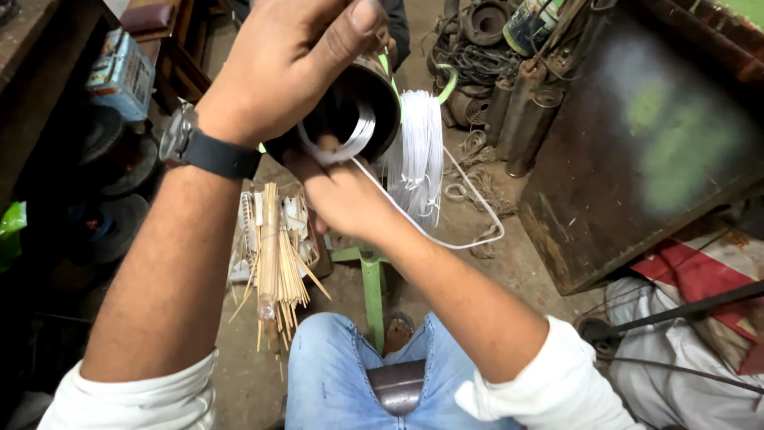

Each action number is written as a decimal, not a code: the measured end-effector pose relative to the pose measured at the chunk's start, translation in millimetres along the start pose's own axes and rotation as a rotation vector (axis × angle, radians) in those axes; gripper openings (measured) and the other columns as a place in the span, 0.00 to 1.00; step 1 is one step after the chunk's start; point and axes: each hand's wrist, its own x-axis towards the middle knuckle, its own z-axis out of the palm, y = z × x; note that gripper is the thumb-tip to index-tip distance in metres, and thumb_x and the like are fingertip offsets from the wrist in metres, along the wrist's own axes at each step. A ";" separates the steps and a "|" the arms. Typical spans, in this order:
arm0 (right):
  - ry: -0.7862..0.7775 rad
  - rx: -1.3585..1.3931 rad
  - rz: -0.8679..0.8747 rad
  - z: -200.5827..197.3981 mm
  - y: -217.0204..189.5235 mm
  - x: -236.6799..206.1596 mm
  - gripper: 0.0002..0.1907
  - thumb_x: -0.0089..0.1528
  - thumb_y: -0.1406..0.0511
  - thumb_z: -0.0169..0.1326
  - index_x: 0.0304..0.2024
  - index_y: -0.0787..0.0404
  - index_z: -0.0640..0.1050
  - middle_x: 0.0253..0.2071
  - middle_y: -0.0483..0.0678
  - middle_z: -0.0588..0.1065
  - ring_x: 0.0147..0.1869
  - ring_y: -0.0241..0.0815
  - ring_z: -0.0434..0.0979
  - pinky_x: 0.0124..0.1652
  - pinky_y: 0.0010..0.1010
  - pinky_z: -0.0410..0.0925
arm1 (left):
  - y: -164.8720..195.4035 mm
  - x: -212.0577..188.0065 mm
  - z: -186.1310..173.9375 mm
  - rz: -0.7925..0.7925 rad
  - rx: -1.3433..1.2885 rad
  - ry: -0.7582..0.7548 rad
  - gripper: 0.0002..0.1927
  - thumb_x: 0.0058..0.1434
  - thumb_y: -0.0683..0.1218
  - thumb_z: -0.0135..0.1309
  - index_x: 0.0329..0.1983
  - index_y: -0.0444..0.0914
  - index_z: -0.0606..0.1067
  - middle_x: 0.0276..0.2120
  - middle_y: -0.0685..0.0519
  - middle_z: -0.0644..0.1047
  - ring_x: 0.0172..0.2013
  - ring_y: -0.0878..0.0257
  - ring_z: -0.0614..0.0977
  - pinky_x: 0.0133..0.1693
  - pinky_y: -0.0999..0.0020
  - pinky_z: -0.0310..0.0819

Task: The person coils a length of white wire by hand on their lap, then places the coil into a metal drum mounted on a stand. They use a wooden rod to press the coil into the drum and tap it with a hammer, then adjust the wire inside the drum.

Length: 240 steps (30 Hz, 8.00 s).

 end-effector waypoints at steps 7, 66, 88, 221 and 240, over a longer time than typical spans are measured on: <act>0.056 0.010 -0.057 7.1 15.5 -10.9 0.20 0.69 0.54 0.45 0.50 0.63 0.74 0.22 0.48 0.74 0.19 0.37 0.78 0.22 0.30 0.70 | 5.1 -3.0 1.2 -0.041 -0.052 0.029 0.27 0.80 0.61 0.42 0.54 0.33 0.75 0.45 0.49 0.83 0.50 0.62 0.87 0.51 0.68 0.80; 0.148 0.162 -0.092 10.6 26.1 -10.6 0.21 0.68 0.59 0.45 0.63 0.56 0.69 0.34 0.46 0.77 0.18 0.33 0.76 0.17 0.26 0.68 | -2.8 -6.8 -6.0 0.109 -0.044 0.017 0.30 0.82 0.61 0.37 0.41 0.34 0.79 0.38 0.51 0.80 0.41 0.59 0.84 0.45 0.66 0.75; 0.120 -0.015 0.095 20.3 14.6 -3.7 0.25 0.67 0.56 0.44 0.65 0.56 0.66 0.32 0.57 0.80 0.19 0.41 0.78 0.21 0.34 0.73 | 9.3 -15.2 -12.1 0.040 0.107 0.017 0.24 0.83 0.57 0.41 0.45 0.35 0.78 0.39 0.46 0.78 0.45 0.51 0.80 0.49 0.59 0.72; 0.232 -1.478 -0.784 -27.1 -18.3 -31.1 0.13 0.61 0.69 0.50 0.49 0.61 0.74 0.36 0.50 0.75 0.38 0.51 0.80 0.29 0.39 0.72 | 69.1 -132.2 9.9 -0.245 0.498 0.119 0.20 0.56 0.42 0.55 0.52 0.35 0.70 0.47 0.43 0.75 0.31 0.44 0.82 0.32 0.50 0.76; -0.131 -0.991 -0.065 -17.6 -17.7 41.2 0.16 0.60 0.59 0.59 0.42 0.66 0.81 0.39 0.64 0.78 0.46 0.64 0.79 0.46 0.48 0.71 | 9.0 -106.8 -4.4 -0.335 0.737 0.184 0.36 0.63 0.44 0.55 0.75 0.38 0.60 0.35 0.47 0.78 0.27 0.46 0.80 0.29 0.50 0.75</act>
